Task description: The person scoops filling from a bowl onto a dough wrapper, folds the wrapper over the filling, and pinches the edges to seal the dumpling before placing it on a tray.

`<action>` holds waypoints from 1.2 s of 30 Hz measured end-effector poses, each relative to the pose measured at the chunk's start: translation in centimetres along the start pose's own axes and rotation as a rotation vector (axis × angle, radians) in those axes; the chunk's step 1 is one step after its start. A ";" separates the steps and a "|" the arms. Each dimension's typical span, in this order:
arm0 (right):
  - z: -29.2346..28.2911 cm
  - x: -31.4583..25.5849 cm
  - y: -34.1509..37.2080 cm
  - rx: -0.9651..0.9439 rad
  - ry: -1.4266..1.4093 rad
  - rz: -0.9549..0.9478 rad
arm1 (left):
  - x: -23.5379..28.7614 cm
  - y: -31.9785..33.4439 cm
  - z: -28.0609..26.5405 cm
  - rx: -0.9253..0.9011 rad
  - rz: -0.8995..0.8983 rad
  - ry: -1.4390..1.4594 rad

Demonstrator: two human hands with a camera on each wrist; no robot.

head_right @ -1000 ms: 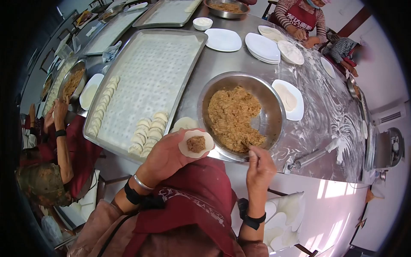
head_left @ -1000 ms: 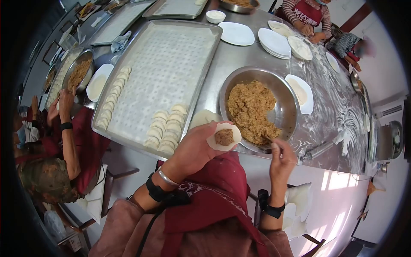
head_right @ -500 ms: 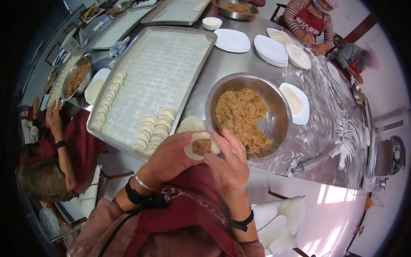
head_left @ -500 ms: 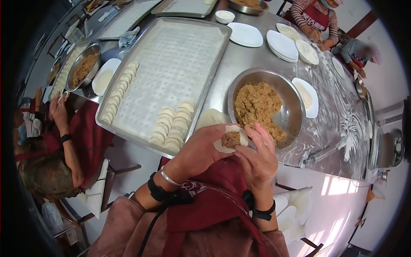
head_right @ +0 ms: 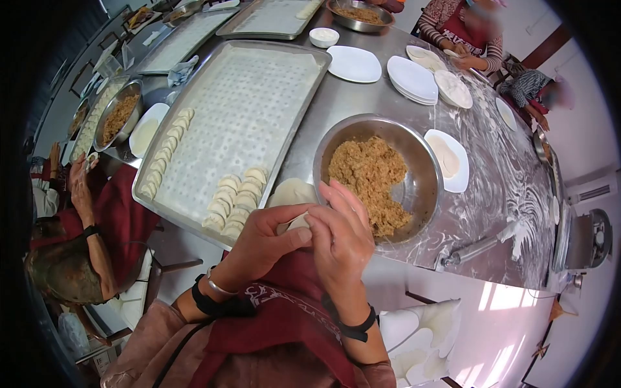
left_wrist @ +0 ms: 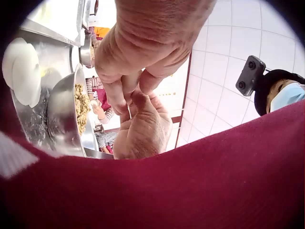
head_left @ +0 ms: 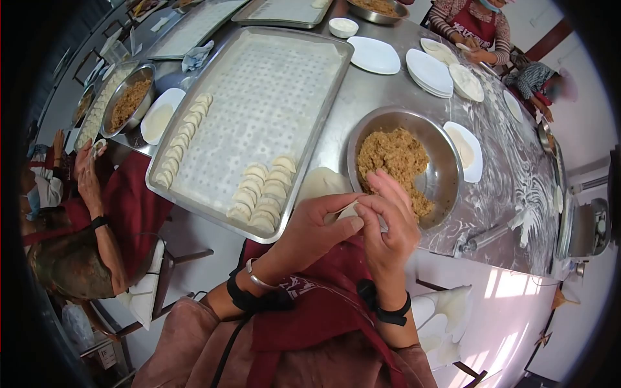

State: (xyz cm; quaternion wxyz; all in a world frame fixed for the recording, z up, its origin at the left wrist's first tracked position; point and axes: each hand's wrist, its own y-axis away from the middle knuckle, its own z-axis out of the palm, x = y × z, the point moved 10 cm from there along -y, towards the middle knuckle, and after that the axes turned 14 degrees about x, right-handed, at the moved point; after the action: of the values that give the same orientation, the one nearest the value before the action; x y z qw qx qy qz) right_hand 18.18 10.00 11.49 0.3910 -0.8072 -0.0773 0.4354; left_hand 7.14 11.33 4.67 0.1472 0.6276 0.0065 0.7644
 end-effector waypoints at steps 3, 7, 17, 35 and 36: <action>0.4 -0.1 -0.2 0.018 -0.044 0.017 | 0.0 -0.2 -0.3 0.040 -0.015 0.052; 0.0 1.2 0.2 0.086 -0.092 0.230 | 0.5 -0.7 -2.0 0.220 0.095 0.297; 1.7 4.4 3.7 0.103 -0.420 0.742 | 1.1 -0.3 -3.5 0.323 0.205 0.277; 0.4 1.7 1.2 0.081 -0.262 0.267 | 1.1 0.1 -2.6 0.268 0.242 0.189; 0.4 1.4 1.0 0.081 -0.265 0.267 | 1.0 0.0 -2.6 0.255 0.224 0.227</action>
State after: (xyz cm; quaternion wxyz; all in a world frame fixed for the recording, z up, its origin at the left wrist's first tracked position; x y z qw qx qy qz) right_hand 18.56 10.20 9.75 0.3484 -0.7296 -0.0028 0.5885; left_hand 4.49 12.02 5.13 -0.0210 0.5477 0.0499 0.8349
